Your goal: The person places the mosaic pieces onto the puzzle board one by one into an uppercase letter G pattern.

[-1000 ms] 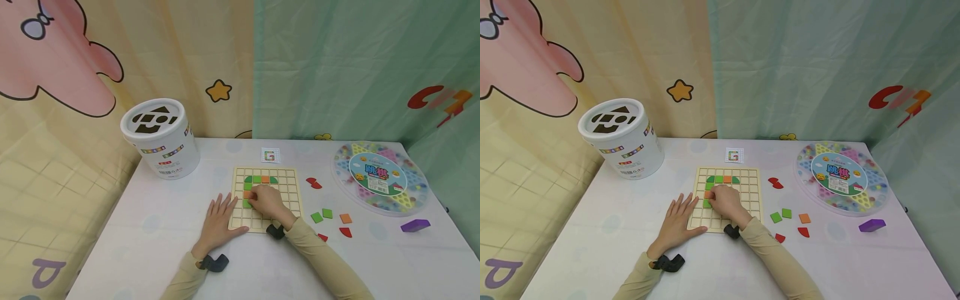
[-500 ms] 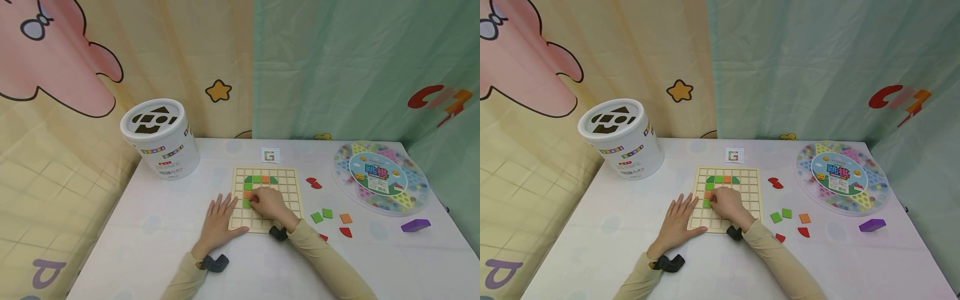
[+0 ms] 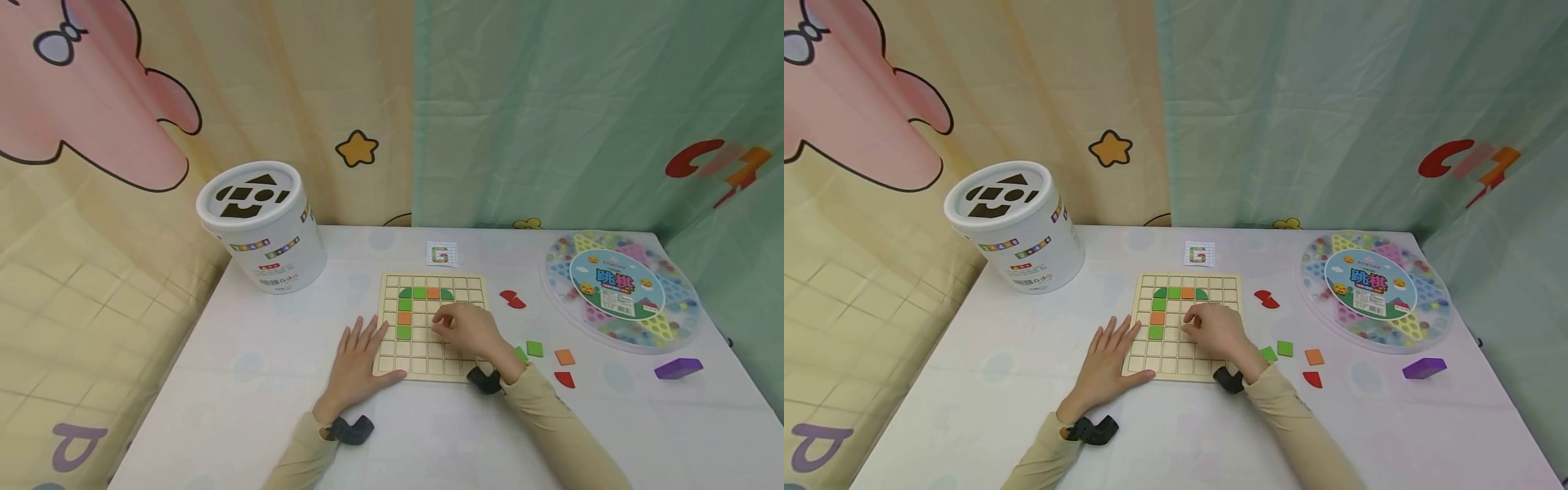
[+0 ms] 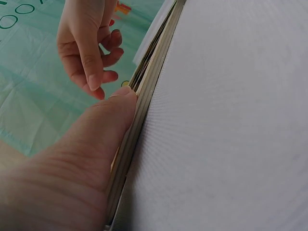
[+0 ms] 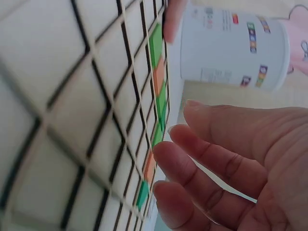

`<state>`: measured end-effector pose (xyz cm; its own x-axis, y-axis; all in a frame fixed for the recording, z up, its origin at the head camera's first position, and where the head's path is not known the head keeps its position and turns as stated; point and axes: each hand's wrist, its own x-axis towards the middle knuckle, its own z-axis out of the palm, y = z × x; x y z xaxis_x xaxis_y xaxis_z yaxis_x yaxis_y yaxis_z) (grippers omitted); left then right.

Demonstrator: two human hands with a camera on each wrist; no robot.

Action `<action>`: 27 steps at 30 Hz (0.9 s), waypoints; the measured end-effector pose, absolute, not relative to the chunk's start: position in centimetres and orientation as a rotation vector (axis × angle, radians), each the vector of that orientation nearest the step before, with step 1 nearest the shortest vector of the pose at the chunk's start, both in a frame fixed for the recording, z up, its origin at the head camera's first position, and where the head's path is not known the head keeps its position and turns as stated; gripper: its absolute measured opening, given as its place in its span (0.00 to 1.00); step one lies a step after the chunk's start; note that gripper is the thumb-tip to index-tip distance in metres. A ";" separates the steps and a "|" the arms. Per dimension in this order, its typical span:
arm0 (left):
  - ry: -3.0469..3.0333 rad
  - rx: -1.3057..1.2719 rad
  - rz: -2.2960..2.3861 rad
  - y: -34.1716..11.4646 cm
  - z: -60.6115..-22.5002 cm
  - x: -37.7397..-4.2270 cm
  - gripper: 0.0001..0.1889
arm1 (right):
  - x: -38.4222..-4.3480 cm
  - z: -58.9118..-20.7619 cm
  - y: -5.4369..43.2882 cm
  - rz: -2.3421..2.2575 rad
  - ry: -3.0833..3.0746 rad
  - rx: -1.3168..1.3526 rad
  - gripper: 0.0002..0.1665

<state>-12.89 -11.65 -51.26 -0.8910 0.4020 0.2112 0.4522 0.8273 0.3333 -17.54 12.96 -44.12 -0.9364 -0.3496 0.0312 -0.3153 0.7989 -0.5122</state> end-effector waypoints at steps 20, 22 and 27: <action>-2.860 -0.680 -0.561 -11.8 -51.3 -12.9 0.50 | -19.0 -42.8 24.0 -0.869 3.074 -0.115 0.11; -2.869 -0.675 -0.564 -11.8 -51.4 -12.9 0.50 | -19.2 -42.9 24.4 -0.853 3.058 -0.069 0.12; -2.894 -0.670 -0.561 -11.8 -51.5 -12.8 0.50 | -19.6 -43.4 25.3 -0.797 3.022 -0.005 0.18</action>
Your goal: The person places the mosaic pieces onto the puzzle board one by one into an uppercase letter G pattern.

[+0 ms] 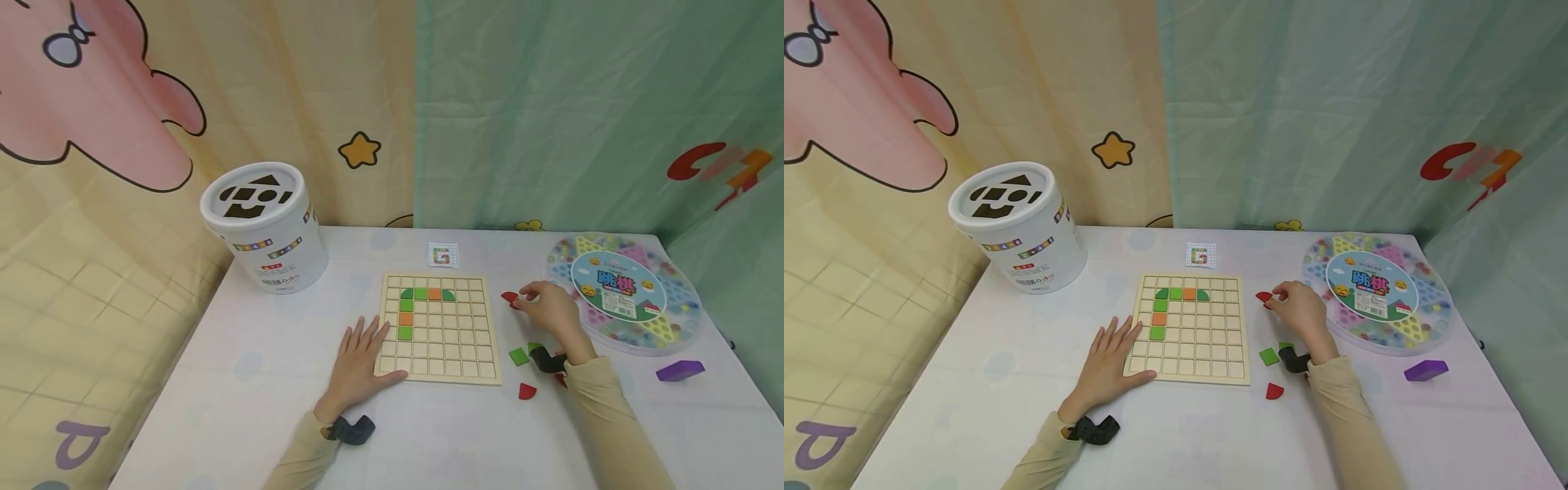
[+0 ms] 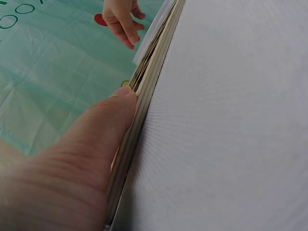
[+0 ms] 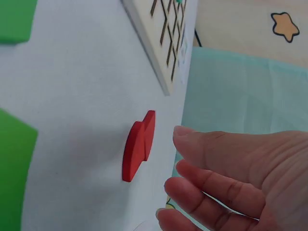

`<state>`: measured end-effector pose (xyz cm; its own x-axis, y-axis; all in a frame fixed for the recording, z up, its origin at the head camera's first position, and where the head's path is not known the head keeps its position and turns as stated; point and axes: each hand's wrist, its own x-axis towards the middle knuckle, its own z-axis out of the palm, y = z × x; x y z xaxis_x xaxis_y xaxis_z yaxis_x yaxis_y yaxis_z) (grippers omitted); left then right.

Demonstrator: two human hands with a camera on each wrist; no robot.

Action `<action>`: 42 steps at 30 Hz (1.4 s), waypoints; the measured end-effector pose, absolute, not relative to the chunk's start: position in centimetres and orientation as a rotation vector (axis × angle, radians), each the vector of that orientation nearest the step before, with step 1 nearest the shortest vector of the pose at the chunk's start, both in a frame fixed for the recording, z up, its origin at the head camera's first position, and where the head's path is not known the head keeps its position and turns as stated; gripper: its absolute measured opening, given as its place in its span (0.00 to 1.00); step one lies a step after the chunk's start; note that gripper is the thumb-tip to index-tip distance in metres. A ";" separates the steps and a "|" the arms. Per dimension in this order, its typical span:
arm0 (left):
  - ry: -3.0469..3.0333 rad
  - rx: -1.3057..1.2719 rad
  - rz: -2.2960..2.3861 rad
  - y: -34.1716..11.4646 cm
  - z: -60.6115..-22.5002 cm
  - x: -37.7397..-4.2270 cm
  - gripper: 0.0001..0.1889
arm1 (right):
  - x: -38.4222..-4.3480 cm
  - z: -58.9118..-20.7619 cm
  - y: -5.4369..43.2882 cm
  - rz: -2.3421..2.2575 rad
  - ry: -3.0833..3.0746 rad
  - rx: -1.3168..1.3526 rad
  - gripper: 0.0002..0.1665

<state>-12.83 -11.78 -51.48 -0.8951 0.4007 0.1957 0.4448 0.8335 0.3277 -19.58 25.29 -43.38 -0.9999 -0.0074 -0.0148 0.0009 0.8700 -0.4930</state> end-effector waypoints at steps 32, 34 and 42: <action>-2.876 -0.684 -0.575 -11.7 -51.2 -12.8 0.49 | -19.1 -45.1 25.8 -0.698 2.980 0.012 0.13; -2.878 -0.682 -0.575 -11.7 -51.2 -12.7 0.49 | -19.1 -45.1 25.8 -0.702 2.966 0.013 0.13; -2.882 -0.680 -0.572 -11.7 -51.1 -12.7 0.49 | -18.8 -44.9 25.8 -0.716 2.966 0.003 0.14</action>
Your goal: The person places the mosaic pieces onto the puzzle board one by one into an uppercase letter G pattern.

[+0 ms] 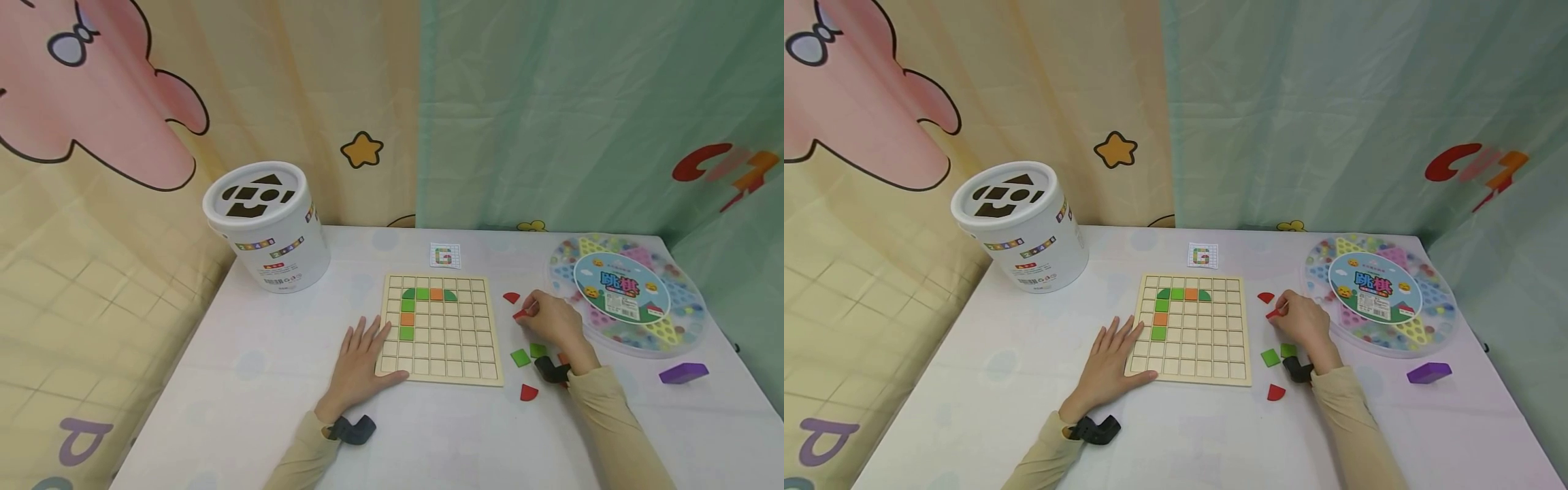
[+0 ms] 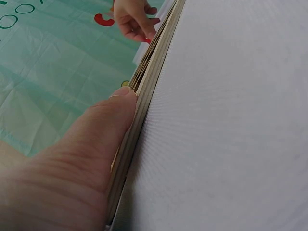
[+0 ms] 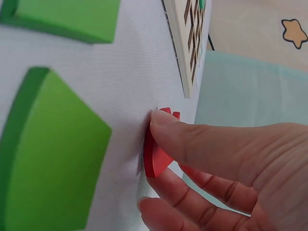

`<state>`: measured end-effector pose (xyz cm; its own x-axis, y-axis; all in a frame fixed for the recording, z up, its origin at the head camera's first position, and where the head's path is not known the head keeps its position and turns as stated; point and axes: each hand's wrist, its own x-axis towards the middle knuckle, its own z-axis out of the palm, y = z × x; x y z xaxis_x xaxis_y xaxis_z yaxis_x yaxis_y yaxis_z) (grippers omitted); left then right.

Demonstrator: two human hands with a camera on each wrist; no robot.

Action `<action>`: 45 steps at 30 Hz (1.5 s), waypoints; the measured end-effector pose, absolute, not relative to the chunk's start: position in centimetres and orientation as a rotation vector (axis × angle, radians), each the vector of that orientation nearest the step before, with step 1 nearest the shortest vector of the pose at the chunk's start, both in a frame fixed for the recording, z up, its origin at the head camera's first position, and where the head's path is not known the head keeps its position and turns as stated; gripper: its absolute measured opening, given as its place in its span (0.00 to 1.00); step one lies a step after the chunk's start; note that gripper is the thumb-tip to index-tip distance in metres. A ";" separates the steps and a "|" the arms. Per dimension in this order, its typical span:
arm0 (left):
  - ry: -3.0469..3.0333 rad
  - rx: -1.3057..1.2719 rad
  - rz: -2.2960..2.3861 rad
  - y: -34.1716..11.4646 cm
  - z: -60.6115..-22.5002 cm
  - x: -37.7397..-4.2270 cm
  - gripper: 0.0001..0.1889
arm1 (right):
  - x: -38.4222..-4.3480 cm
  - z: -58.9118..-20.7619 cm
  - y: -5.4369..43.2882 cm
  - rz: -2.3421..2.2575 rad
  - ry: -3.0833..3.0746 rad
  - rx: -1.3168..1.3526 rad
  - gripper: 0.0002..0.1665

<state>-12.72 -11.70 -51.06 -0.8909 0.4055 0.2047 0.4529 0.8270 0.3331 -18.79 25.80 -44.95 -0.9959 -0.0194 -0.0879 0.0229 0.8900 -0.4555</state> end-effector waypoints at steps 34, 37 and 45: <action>-2.916 -0.654 -0.555 -11.7 -51.5 -12.9 0.50 | -15.6 -45.3 17.2 -0.960 3.005 -0.323 0.04; -2.920 -0.652 -0.549 -11.7 -51.4 -12.9 0.50 | -15.4 -45.4 15.6 -0.974 2.981 -0.379 0.07; -2.923 -0.652 -0.550 -11.6 -51.3 -12.9 0.50 | -14.9 -46.2 12.2 -1.041 2.916 -0.461 0.11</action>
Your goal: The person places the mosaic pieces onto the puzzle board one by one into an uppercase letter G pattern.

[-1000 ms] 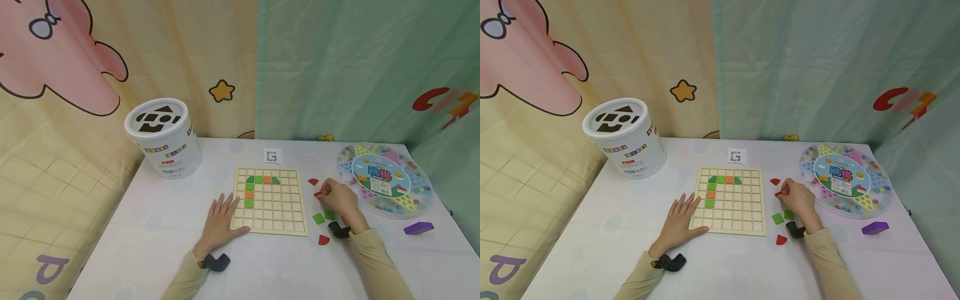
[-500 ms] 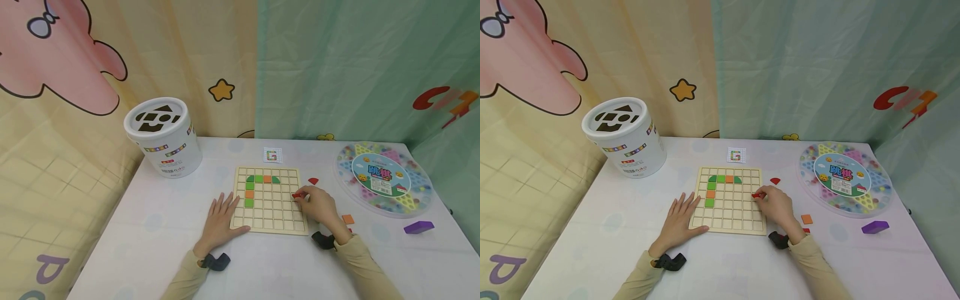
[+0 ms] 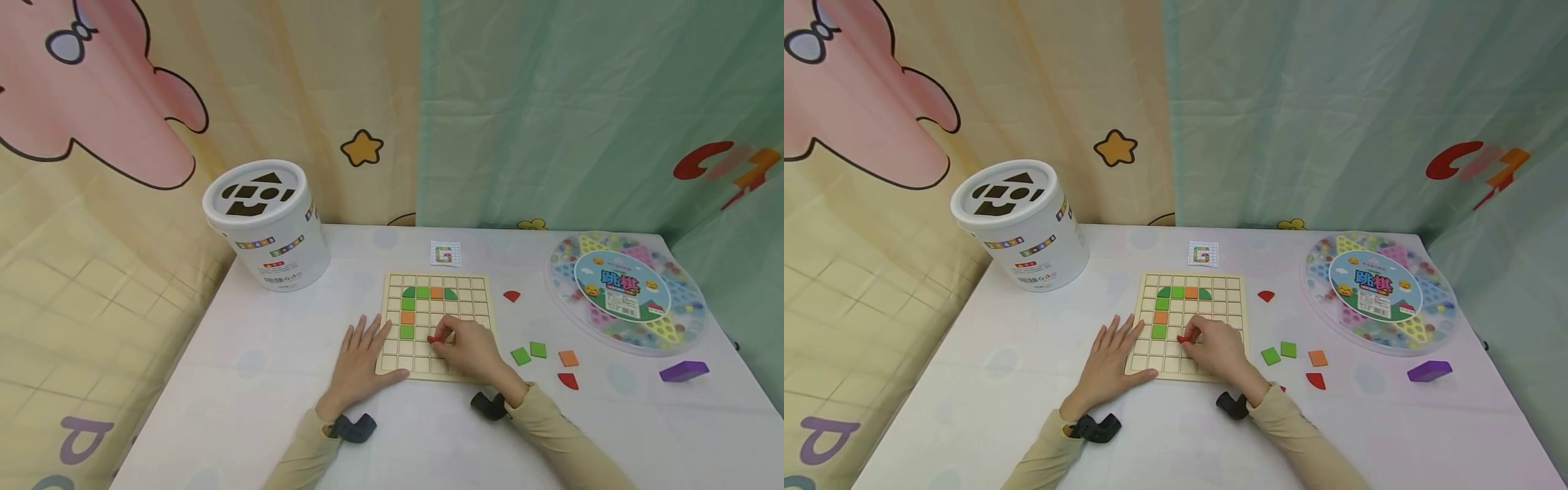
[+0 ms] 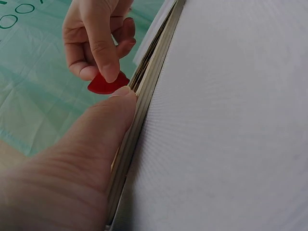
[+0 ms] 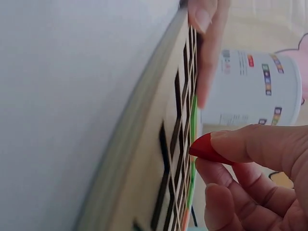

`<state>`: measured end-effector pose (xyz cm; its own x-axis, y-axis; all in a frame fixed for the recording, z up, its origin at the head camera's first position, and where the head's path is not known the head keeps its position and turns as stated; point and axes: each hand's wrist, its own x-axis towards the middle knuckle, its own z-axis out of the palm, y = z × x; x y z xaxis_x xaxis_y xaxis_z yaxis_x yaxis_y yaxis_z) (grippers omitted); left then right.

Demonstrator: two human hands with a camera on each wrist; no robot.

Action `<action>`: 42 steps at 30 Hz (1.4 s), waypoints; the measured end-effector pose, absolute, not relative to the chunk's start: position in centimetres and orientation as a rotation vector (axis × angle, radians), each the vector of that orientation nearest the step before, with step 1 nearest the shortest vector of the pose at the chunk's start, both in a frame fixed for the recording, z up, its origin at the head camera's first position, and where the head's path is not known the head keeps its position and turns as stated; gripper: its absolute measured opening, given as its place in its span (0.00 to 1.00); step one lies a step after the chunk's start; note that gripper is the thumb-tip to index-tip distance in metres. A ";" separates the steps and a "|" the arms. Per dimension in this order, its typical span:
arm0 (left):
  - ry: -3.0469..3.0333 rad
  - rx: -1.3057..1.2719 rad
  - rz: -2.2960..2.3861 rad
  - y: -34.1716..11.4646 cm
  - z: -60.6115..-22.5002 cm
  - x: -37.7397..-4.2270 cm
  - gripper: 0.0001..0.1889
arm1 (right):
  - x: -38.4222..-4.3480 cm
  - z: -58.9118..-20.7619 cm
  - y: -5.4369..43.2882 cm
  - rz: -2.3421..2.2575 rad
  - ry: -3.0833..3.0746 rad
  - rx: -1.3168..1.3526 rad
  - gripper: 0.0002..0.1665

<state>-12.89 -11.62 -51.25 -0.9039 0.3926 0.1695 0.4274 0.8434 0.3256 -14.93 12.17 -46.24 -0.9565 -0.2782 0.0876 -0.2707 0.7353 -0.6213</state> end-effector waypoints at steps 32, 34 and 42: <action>-2.916 -0.658 -0.542 -11.7 -51.4 -13.0 0.49 | -15.9 -46.3 7.4 -1.046 2.855 -0.524 0.12; -2.919 -0.658 -0.535 -11.7 -51.4 -13.0 0.49 | -16.0 -46.3 7.4 -1.052 2.845 -0.523 0.13; -2.908 -0.667 -0.537 -11.8 -51.4 -13.0 0.50 | -16.1 -46.4 7.4 -1.058 2.825 -0.520 0.15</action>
<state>-12.96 -11.79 -51.39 -0.8974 0.4013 0.1831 0.4403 0.8408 0.3149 -16.07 7.45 -46.38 -0.9392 -0.3406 0.0428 -0.2850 0.7041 -0.6505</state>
